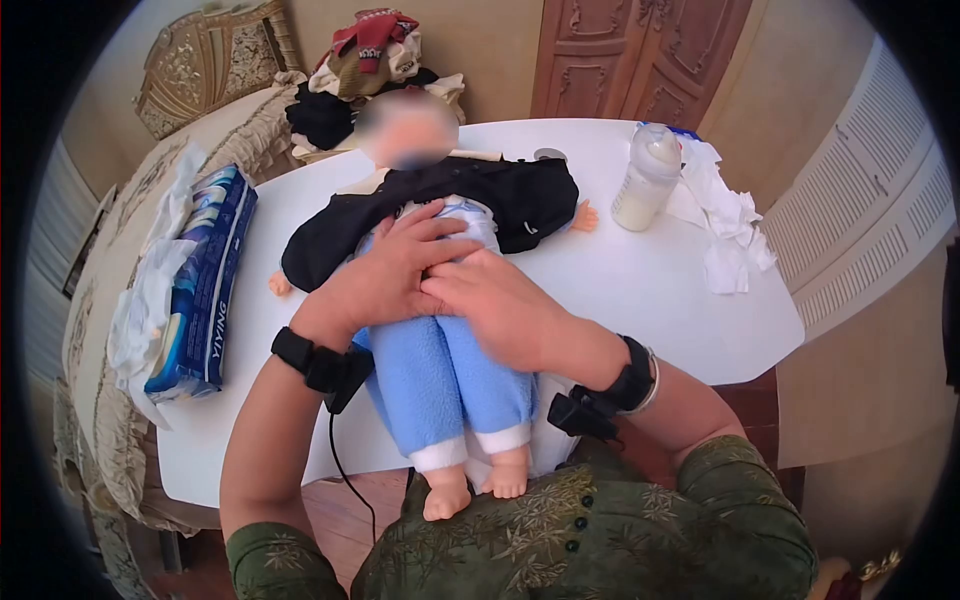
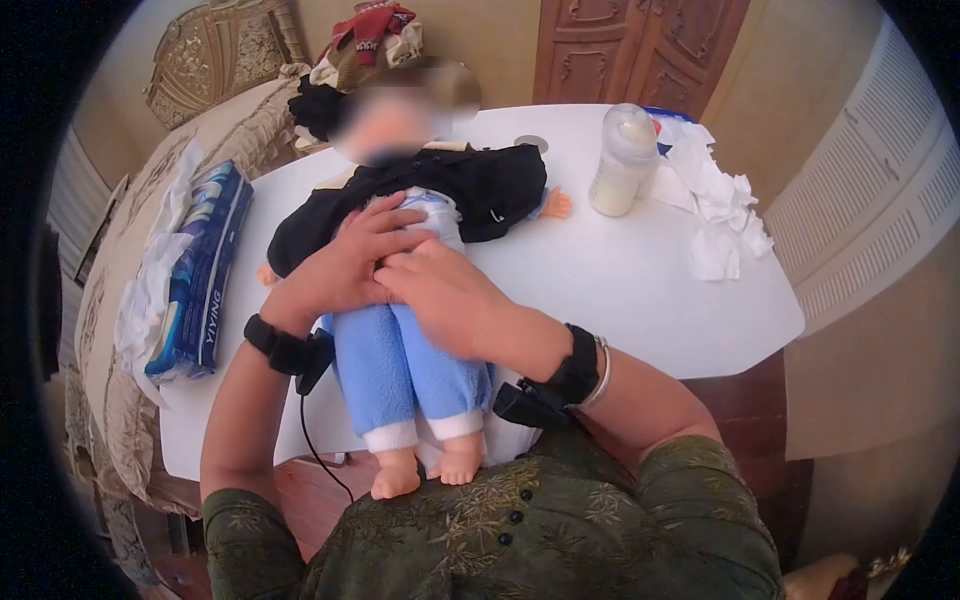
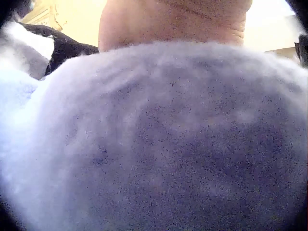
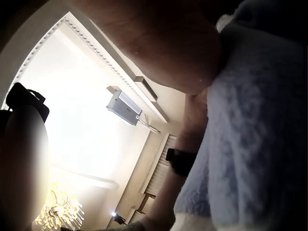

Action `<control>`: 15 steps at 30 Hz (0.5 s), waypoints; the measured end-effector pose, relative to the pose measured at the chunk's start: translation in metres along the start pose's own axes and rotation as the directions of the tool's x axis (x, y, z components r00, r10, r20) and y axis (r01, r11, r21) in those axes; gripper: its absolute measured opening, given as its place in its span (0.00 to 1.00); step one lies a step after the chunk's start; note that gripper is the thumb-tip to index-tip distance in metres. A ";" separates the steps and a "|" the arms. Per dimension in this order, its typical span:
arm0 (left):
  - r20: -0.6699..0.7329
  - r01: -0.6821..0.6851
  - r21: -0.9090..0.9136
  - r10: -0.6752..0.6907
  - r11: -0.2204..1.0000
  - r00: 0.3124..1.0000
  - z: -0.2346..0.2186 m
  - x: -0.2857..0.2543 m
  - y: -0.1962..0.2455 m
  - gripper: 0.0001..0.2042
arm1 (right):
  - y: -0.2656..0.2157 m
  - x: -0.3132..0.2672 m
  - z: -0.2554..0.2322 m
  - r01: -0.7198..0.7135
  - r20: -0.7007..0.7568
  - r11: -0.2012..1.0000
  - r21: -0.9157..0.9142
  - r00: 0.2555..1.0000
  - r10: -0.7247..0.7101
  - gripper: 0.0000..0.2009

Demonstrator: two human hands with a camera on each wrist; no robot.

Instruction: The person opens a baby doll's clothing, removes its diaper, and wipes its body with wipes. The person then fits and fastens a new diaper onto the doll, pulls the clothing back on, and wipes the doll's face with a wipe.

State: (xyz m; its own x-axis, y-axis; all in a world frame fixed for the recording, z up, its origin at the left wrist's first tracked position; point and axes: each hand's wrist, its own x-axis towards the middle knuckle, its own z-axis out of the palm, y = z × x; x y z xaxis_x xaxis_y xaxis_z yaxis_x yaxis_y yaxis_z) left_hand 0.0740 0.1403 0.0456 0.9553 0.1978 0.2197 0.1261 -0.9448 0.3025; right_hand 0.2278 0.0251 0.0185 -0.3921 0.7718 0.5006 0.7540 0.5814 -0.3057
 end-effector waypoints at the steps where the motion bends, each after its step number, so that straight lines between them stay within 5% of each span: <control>1: -0.019 -0.025 0.039 0.026 0.999 0.999 0.001 0.000 -0.002 0.31 | -0.006 -0.005 -0.001 -0.015 -0.009 1.000 0.027 1.000 0.015 0.14; 6: -0.075 -0.034 0.081 0.040 0.996 0.996 0.006 -0.001 -0.002 0.26 | -0.011 -0.018 -0.021 0.031 -0.033 0.999 0.030 0.999 -0.030 0.15; 8: -0.173 -0.041 0.077 0.054 0.996 0.983 0.007 -0.003 0.000 0.25 | 0.003 -0.019 -0.034 -0.211 -0.023 0.893 0.398 0.971 0.239 0.13; 9: -0.174 -0.035 0.078 0.048 0.996 0.984 0.008 -0.005 0.000 0.25 | 0.014 -0.017 -0.036 -0.208 -0.020 0.892 0.400 0.972 0.235 0.13; 11: -0.222 -0.035 0.053 0.046 0.998 0.974 0.009 -0.006 0.000 0.26 | 0.041 -0.011 -0.032 -0.374 -0.043 0.629 0.682 0.837 0.545 0.12; 12: -0.224 -0.033 0.056 0.045 0.998 0.974 0.008 -0.007 0.002 0.26 | 0.050 -0.010 -0.025 -0.371 -0.044 0.631 0.682 0.840 0.541 0.12; 15: -0.172 0.070 -0.034 -0.075 0.997 0.982 0.003 -0.009 0.006 0.25 | 0.058 -0.003 -0.016 -0.339 0.019 0.885 0.319 0.936 0.352 0.13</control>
State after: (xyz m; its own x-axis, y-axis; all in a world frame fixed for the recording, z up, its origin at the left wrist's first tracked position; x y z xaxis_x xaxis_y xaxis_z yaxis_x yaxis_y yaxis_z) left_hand 0.0675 0.1320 0.0425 0.8828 0.3102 0.3528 0.1834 -0.9190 0.3489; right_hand 0.2807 0.0523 0.0122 -0.1117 0.9318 0.3454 0.6325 0.3347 -0.6985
